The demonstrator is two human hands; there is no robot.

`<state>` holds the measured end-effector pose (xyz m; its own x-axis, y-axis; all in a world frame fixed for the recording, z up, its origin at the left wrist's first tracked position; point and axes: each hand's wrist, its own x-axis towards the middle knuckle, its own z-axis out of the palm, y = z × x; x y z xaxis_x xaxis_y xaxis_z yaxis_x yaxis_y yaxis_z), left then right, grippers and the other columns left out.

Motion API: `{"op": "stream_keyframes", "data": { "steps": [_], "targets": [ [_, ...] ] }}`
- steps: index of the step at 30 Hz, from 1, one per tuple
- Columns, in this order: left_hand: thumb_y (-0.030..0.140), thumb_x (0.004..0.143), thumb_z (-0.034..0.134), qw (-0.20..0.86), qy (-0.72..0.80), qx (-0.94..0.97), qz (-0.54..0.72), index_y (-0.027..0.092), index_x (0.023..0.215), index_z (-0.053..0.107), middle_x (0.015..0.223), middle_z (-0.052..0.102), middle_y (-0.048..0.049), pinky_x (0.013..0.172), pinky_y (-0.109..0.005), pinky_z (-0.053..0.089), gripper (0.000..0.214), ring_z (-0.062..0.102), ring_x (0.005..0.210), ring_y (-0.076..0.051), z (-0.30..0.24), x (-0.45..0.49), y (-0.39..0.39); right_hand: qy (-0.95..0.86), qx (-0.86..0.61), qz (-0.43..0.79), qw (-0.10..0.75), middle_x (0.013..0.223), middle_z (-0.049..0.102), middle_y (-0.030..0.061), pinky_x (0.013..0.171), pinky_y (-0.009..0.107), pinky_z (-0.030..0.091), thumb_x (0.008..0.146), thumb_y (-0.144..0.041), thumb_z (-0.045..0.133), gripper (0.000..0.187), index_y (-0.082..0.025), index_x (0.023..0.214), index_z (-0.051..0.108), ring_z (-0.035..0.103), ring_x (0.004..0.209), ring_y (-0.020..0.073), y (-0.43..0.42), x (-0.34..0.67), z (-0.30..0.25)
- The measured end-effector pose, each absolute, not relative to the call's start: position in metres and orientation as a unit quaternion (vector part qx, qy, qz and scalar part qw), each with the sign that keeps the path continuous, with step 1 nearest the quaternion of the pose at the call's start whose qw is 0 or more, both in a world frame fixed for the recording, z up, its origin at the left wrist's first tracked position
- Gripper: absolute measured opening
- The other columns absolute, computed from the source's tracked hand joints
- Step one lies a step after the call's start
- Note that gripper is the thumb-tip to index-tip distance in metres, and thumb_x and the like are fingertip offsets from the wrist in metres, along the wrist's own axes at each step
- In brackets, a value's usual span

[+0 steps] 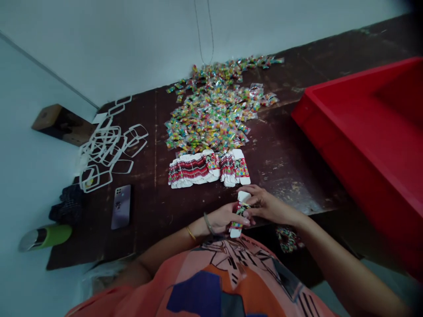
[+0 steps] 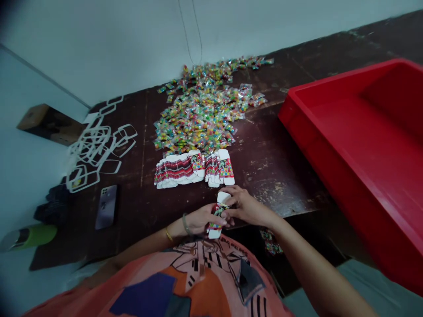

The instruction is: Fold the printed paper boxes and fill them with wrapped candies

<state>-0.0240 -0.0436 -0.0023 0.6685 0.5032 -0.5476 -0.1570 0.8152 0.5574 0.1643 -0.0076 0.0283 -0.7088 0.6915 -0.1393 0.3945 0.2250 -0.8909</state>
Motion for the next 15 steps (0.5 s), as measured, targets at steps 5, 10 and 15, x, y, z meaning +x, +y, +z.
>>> {"op": "stream_keyframes", "data": {
  "steps": [5,10,15],
  "targets": [
    [0.031,0.049,0.084,0.789,0.419,0.412,0.179,0.011,0.077,0.061,0.066,0.057,0.0016,0.057,-0.022,0.042,0.041,0.051,0.058,-0.009,0.002,-0.027,-0.040,-0.718,-0.303,0.602,0.177,0.099,0.060,0.0048,0.083,0.032,0.047,0.086,-0.038,0.058,0.023,-0.020,0.079,0.071,0.057,0.092,0.0183,-0.010,0.161,0.039],
    [0.043,0.065,0.072,0.672,0.508,0.493,0.216,0.009,0.074,0.062,0.063,0.053,0.0021,0.054,-0.020,0.036,0.037,0.044,0.056,-0.008,-0.009,-0.032,-0.048,-0.640,-0.434,0.582,0.252,0.076,0.060,0.0007,0.067,0.027,0.047,0.088,-0.036,0.054,0.018,-0.019,0.085,0.061,0.056,0.071,0.0149,-0.034,0.154,0.022],
    [0.039,0.068,0.068,0.516,0.536,0.657,0.125,0.015,0.072,0.063,0.060,0.054,0.0010,0.057,-0.021,0.032,0.025,0.048,0.058,-0.012,0.003,-0.041,-0.051,-0.703,-0.446,0.502,0.236,0.112,0.059,0.0084,0.093,0.041,0.041,0.084,-0.038,0.059,0.020,-0.020,0.082,0.068,0.052,0.105,0.0238,-0.047,0.146,0.017]
  ]
}}
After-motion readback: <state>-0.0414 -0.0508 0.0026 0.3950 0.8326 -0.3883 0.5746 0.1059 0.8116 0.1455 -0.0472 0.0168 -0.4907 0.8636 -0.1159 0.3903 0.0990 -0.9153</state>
